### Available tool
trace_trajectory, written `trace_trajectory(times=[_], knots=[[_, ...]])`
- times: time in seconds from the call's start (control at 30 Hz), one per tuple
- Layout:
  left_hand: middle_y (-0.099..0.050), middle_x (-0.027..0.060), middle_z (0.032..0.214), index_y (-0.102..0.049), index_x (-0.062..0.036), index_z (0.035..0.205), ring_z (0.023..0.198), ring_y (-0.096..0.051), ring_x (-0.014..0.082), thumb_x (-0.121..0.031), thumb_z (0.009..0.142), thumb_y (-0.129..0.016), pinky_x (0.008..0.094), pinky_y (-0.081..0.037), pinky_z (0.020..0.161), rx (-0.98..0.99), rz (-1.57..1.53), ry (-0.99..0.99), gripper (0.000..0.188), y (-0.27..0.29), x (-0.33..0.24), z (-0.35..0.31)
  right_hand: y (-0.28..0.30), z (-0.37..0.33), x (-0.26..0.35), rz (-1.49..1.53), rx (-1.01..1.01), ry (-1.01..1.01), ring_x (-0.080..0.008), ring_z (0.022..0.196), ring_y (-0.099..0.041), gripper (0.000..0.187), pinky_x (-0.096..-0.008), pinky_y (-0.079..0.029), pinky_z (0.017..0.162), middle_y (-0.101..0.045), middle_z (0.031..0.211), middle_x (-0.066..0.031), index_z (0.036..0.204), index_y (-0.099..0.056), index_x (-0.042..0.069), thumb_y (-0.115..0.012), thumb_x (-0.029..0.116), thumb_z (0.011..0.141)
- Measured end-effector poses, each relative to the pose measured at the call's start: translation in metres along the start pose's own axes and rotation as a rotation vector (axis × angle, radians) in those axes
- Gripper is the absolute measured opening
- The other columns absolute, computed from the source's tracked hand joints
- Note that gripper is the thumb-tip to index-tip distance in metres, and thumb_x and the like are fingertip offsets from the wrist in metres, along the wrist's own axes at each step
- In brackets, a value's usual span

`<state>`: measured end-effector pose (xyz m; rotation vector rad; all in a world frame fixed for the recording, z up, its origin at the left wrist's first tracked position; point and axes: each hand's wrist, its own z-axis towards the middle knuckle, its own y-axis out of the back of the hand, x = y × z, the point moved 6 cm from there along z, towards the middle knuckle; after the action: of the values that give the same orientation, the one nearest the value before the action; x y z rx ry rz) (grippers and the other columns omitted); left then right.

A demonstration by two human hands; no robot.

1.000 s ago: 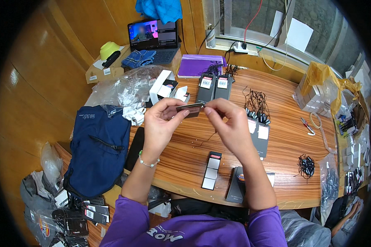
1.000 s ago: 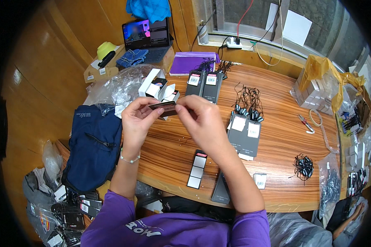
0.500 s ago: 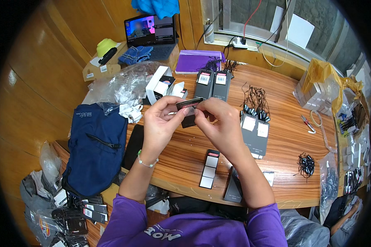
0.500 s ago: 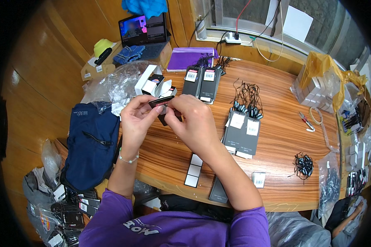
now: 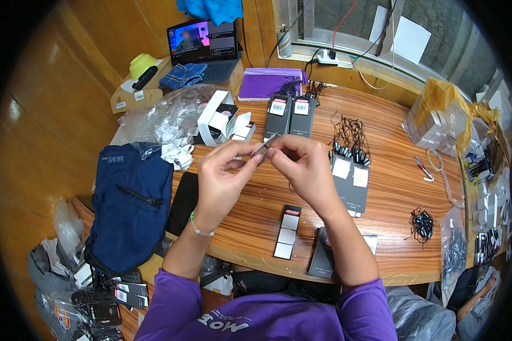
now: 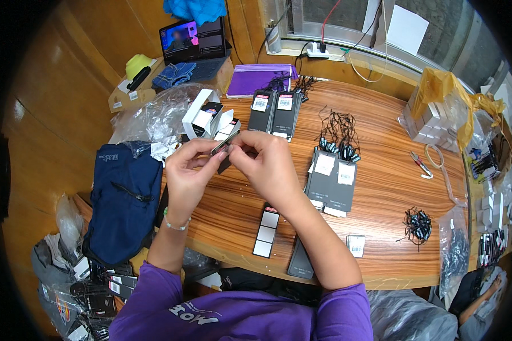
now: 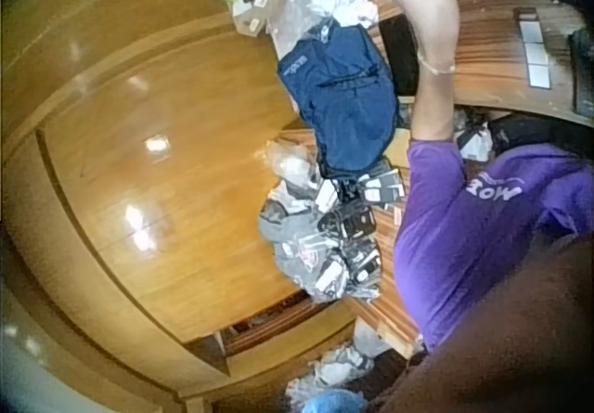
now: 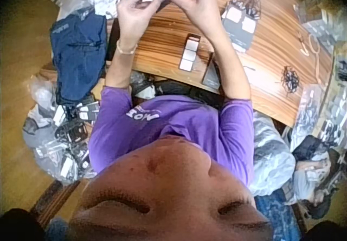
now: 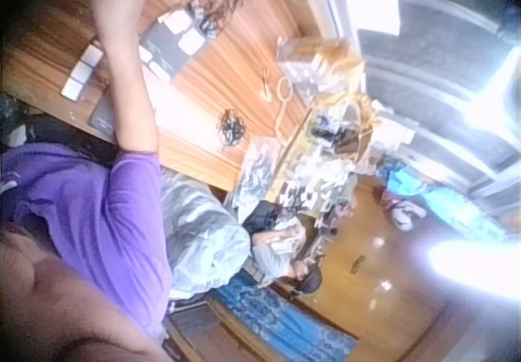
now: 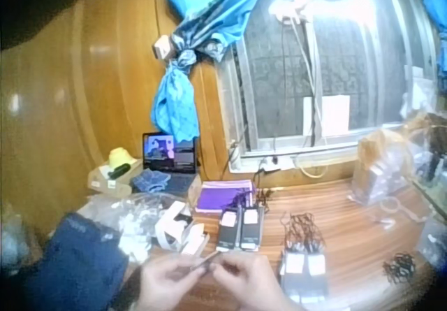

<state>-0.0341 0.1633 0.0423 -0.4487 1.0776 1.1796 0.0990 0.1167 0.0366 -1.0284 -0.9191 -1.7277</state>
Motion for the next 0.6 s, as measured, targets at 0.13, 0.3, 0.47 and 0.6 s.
trace_trajectory(times=[0.13,0.3,0.47,0.6], knots=[[-0.064,0.0103,0.086,-0.064,0.0033,0.091,0.077,-0.063,0.0144,0.004,0.076,-0.062,0.0233,-0.051,0.066,-0.015,0.194,-0.143,0.015,0.0,-0.012,-0.002,-0.003,0.001,-0.006,0.113,0.038,-0.11,-0.0042,0.059,-0.043,0.014,-0.0217,-0.037,0.051,-0.052,0.06,-0.0017,0.075,-0.058,-0.006,-0.058,0.008,0.079],[-0.064,0.0119,0.083,-0.063,0.0042,0.09,0.075,-0.063,0.0168,0.004,0.076,-0.063,0.0245,-0.051,0.066,-0.021,0.305,-0.225,0.014,0.0,-0.018,-0.003,-0.005,0.0,-0.017,0.166,0.017,-0.146,-0.0041,0.058,-0.042,0.014,-0.0221,-0.036,0.051,-0.051,0.06,-0.0009,0.073,-0.058,-0.005,-0.058,0.008,0.079],[-0.064,0.013,0.082,-0.063,0.0044,0.09,0.073,-0.064,0.0185,0.004,0.075,-0.063,0.0258,-0.05,0.064,-0.031,0.211,-0.154,0.014,-0.001,-0.01,-0.001,-0.008,-0.006,0.013,-0.448,-0.175,0.448,-0.0027,0.054,-0.042,0.011,-0.0212,-0.033,0.047,-0.049,0.058,0.0035,0.079,-0.059,-0.004,-0.057,0.007,0.081],[-0.064,0.0128,0.083,-0.062,0.0042,0.091,0.072,-0.064,0.0176,0.003,0.076,-0.062,0.0251,-0.051,0.064,-0.022,0.221,-0.148,0.014,-0.002,-0.008,-0.002,-0.007,0.0,-0.005,-0.203,-0.076,0.189,-0.0026,0.058,-0.045,0.01,-0.0212,-0.035,0.049,-0.056,0.064,0.0005,0.078,-0.06,-0.003,-0.057,0.007,0.081]])
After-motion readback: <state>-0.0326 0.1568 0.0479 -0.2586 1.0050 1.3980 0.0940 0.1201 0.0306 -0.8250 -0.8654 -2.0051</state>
